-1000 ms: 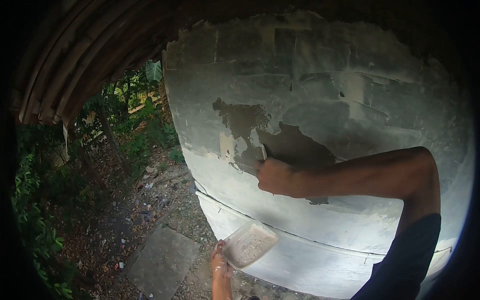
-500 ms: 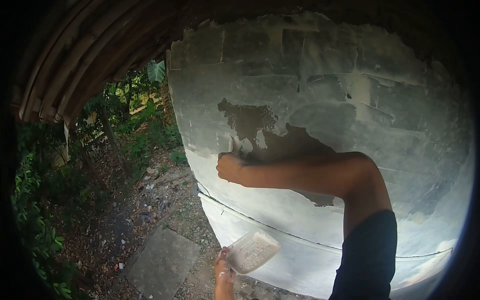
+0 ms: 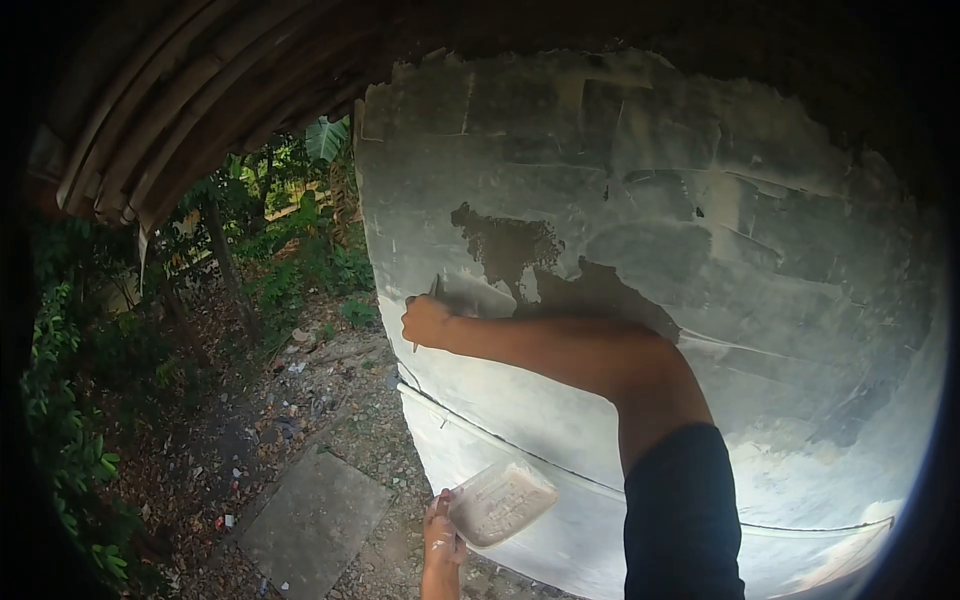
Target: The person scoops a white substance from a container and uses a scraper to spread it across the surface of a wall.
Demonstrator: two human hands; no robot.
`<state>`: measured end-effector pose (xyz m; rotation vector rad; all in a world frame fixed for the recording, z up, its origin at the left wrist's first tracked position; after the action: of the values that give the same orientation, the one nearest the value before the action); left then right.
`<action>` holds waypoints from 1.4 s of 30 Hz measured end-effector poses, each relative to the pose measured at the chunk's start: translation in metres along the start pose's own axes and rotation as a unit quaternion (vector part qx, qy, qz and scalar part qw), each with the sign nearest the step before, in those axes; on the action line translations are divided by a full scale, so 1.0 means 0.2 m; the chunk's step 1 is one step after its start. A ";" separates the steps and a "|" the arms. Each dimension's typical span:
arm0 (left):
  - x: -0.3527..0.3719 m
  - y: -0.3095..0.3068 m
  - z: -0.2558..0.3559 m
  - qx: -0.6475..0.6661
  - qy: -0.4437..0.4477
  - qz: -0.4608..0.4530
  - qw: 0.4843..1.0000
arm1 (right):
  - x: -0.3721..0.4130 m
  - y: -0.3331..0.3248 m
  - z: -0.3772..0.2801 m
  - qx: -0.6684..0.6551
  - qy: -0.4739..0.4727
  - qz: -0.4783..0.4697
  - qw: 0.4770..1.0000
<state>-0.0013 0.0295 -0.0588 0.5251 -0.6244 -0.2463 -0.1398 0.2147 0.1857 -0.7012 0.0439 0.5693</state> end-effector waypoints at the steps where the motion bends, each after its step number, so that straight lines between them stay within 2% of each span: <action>1: -0.03 -0.03 -0.02 0.015 0.007 -0.005 1.000 | -0.03 0.05 -0.01 0.015 0.003 -0.052 0.999; 2: -0.07 -0.05 -0.04 0.015 0.014 -0.003 1.000 | -0.04 0.10 -0.04 0.027 0.008 -0.103 0.994; 3: -0.11 -0.08 -0.06 0.016 0.019 0.007 1.000 | 0.00 0.15 -0.05 0.075 0.048 -0.088 0.992; 4: -0.07 -0.10 -0.06 0.017 0.018 0.021 0.999 | 0.05 0.11 -0.07 0.066 0.043 -0.088 0.993; 6: -0.02 -0.13 -0.04 0.007 0.015 0.042 0.999 | 0.18 0.02 -0.11 0.082 0.001 -0.154 0.985; 11: 0.11 -0.13 0.07 0.019 0.042 0.040 0.998 | 0.50 -0.15 -0.19 0.097 -0.040 -0.195 0.975; 13: 0.15 -0.15 0.11 0.022 0.052 0.051 0.997 | 0.54 -0.25 -0.19 -0.036 0.002 -0.251 0.967; 14: 0.16 -0.13 0.13 0.024 0.055 0.046 0.997 | 0.50 -0.28 -0.18 -0.028 -0.001 -0.244 0.969; 17: 0.12 -0.10 0.15 0.027 0.067 0.041 0.997 | 0.31 -0.26 -0.13 -0.062 0.018 -0.104 0.992; 19: 0.11 -0.11 0.12 0.020 0.079 0.050 0.995 | 0.12 -0.17 -0.13 -0.048 0.016 0.026 0.998; 21: 0.11 -0.10 0.11 0.026 0.077 0.043 0.996 | -0.07 0.08 -0.08 -0.035 -0.007 0.056 0.998; 22: 0.11 -0.10 0.11 0.033 0.074 0.047 0.996 | -0.10 0.18 -0.04 -0.026 -0.005 0.061 0.998; 24: 0.01 -0.18 0.04 0.027 0.088 0.048 0.995 | -0.16 0.35 -0.02 0.035 -0.005 -0.027 0.999; 26: -0.07 -0.27 -0.02 0.062 0.071 0.051 0.994 | -0.11 0.36 -0.06 0.049 -0.013 -0.042 0.998; 28: 0.01 -0.24 0.01 0.054 0.063 0.074 0.994 | 0.04 0.37 -0.11 0.091 0.010 -0.053 0.994; 32: 0.12 -0.17 0.07 0.060 0.045 0.063 0.995 | 0.44 0.05 -0.18 0.140 -0.019 -0.103 0.985; 36: 0.16 -0.12 0.11 0.045 0.045 0.043 0.997 | 0.69 -0.19 -0.20 0.070 -0.015 -0.140 0.988; 38: 0.18 -0.09 0.14 0.032 0.035 0.034 0.998 | 0.69 -0.28 -0.15 -0.054 0.067 -0.216 0.973; 39: 0.19 -0.07 0.15 0.033 0.036 0.031 0.998 | 0.66 -0.30 -0.12 -0.051 0.068 -0.216 0.973; 41: 0.21 -0.03 0.17 0.028 0.038 0.035 0.998 | 0.55 -0.36 -0.05 -0.056 0.058 -0.053 0.995; 42: 0.22 -0.02 0.18 0.021 0.040 0.031 0.999 | 0.48 -0.32 -0.02 -0.051 0.046 -0.021 0.997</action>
<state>0.0117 -0.0033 -0.0149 0.5526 -0.5685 -0.1540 -0.0250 0.2186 0.1998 -0.8265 0.0863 0.5002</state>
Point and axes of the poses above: each hand's wrist, its own x-axis away from the middle knuckle, its own y-axis out of the palm, z = x × y, the point moved 4 cm from there along -x, towards the middle knuckle, and after that the axes turned 14 degrees about z, right-handed, at the moved point
